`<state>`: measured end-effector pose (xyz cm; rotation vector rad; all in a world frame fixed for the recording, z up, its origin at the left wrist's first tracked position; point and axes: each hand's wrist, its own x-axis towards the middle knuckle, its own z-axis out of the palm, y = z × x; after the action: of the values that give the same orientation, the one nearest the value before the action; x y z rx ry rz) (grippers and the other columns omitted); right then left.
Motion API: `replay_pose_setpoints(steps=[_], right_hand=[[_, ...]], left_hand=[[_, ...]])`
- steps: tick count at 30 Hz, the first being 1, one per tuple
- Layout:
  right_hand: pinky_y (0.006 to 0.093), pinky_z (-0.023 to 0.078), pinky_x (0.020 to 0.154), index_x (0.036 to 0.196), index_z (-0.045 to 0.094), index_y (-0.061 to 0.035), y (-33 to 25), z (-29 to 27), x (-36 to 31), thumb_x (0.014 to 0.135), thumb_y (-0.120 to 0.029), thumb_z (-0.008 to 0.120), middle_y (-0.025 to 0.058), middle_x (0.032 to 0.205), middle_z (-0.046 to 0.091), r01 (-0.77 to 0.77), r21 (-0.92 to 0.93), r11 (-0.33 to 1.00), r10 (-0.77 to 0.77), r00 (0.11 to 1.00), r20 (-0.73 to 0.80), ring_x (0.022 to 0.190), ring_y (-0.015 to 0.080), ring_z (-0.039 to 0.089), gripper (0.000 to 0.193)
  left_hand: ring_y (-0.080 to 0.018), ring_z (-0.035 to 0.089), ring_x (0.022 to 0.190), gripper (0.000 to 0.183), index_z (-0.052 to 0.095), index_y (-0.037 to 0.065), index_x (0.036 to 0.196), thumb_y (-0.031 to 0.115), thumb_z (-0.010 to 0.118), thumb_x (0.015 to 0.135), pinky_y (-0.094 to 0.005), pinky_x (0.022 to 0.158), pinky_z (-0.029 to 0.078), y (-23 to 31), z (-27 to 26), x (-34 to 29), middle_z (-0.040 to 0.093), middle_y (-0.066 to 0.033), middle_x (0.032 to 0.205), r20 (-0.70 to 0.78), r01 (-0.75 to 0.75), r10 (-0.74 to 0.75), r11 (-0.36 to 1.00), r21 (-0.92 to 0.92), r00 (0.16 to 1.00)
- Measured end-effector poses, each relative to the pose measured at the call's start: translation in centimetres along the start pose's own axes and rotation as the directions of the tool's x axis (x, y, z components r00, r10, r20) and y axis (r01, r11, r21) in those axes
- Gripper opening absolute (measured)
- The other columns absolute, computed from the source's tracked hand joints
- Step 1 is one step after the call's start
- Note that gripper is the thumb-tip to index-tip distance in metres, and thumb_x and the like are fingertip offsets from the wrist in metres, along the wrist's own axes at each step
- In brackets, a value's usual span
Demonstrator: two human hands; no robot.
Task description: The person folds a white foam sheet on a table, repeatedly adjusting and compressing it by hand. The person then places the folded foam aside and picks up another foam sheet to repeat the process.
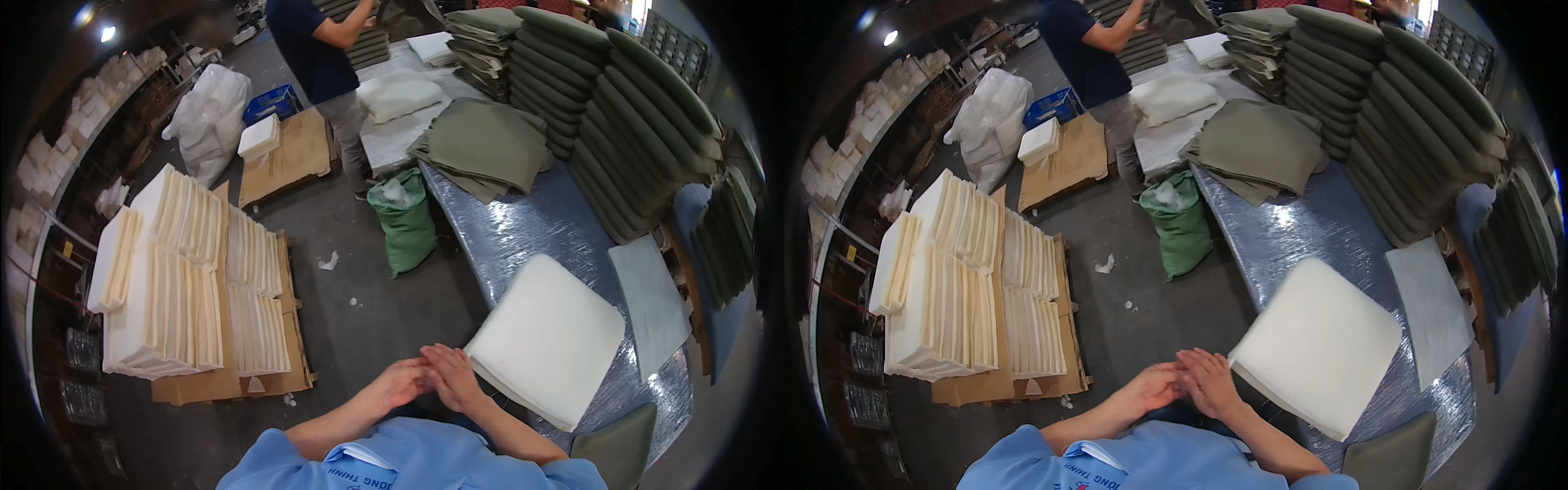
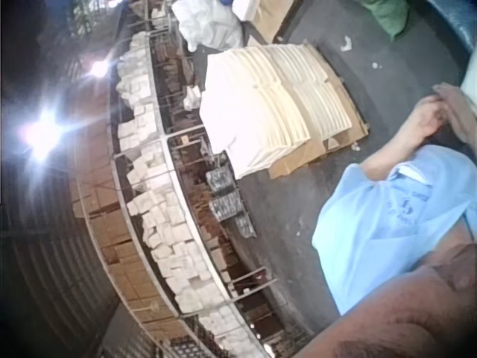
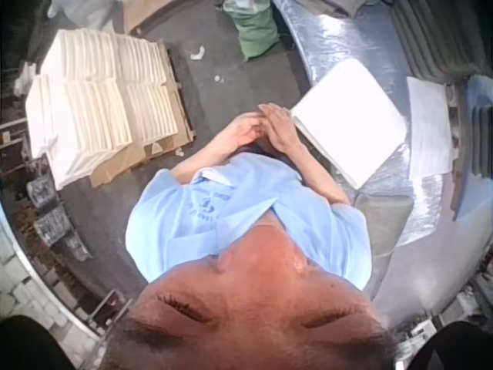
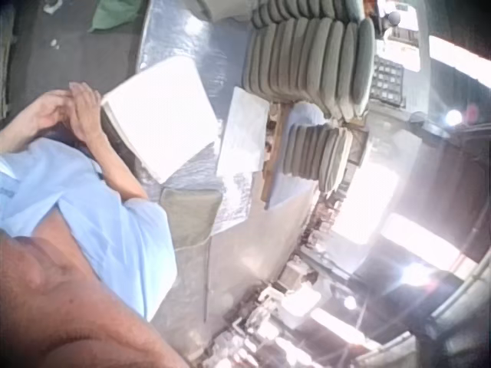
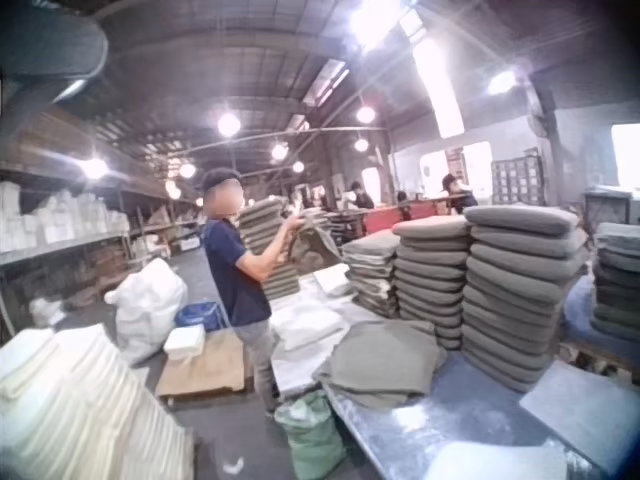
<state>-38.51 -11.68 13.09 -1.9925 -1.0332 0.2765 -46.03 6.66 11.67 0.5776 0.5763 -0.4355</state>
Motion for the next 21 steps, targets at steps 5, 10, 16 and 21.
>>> replay_pose_setpoints(steps=[5,10,16,21], right_hand=[[0.0455,0.048,0.107,0.153,0.055,-0.0149,-3.9,5.8,6.0,0.102,-0.019,0.063,0.0168,0.148,0.052,0.012,0.119,0.993,-0.021,0.997,0.079,0.127,0.0364,0.059,0.052],[0.0377,0.057,0.078,0.142,0.064,-0.0136,-4.2,7.1,13.4,0.096,-0.015,0.072,0.0129,0.115,0.067,-0.106,0.101,0.989,0.067,0.942,0.328,0.095,0.0281,0.071,0.047],[0.0321,0.056,0.068,0.12,0.075,-0.006,1.2,10.4,24.9,0.093,-0.009,0.074,0.0099,0.089,0.072,-0.214,0.268,0.939,0.122,0.939,0.322,0.074,0.0183,0.07,0.027],[0.0259,0.051,0.065,0.105,0.07,-0.0026,14.1,12.8,39.6,0.092,-0.005,0.071,0.0013,0.08,0.067,-0.356,0.161,0.92,0.336,0.931,0.14,0.072,0.0067,0.06,0.013]], left_hand=[[-0.0224,0.071,0.108,0.032,0.062,0.004,0.135,0.005,0.065,0.103,-0.0368,0.091,0.06,7.1,-7.2,-4.9,0.069,-0.0111,0.123,-0.21,-0.08,0.084,0.996,0.032,0.974],[-0.0224,0.069,0.111,0.063,0.041,0.009,0.158,0.001,0.066,0.101,-0.0356,0.092,0.058,12.5,-11.3,-4.9,0.067,-0.0136,0.128,-0.198,-0.14,0.196,0.954,0.267,0.96],[-0.0213,0.065,0.116,0.078,0.025,0.014,0.167,0.006,0.067,0.102,-0.0342,0.098,0.054,19.1,-15.0,1.1,0.061,-0.0167,0.139,-0.171,-0.186,0.217,0.966,0.181,0.961],[-0.0196,0.061,0.12,0.07,0.041,0.022,0.164,0.023,0.073,0.101,-0.0332,0.105,0.049,28.7,-19.2,11.3,0.055,-0.0184,0.147,-0.329,-0.033,0.246,0.843,0.538,0.912]])
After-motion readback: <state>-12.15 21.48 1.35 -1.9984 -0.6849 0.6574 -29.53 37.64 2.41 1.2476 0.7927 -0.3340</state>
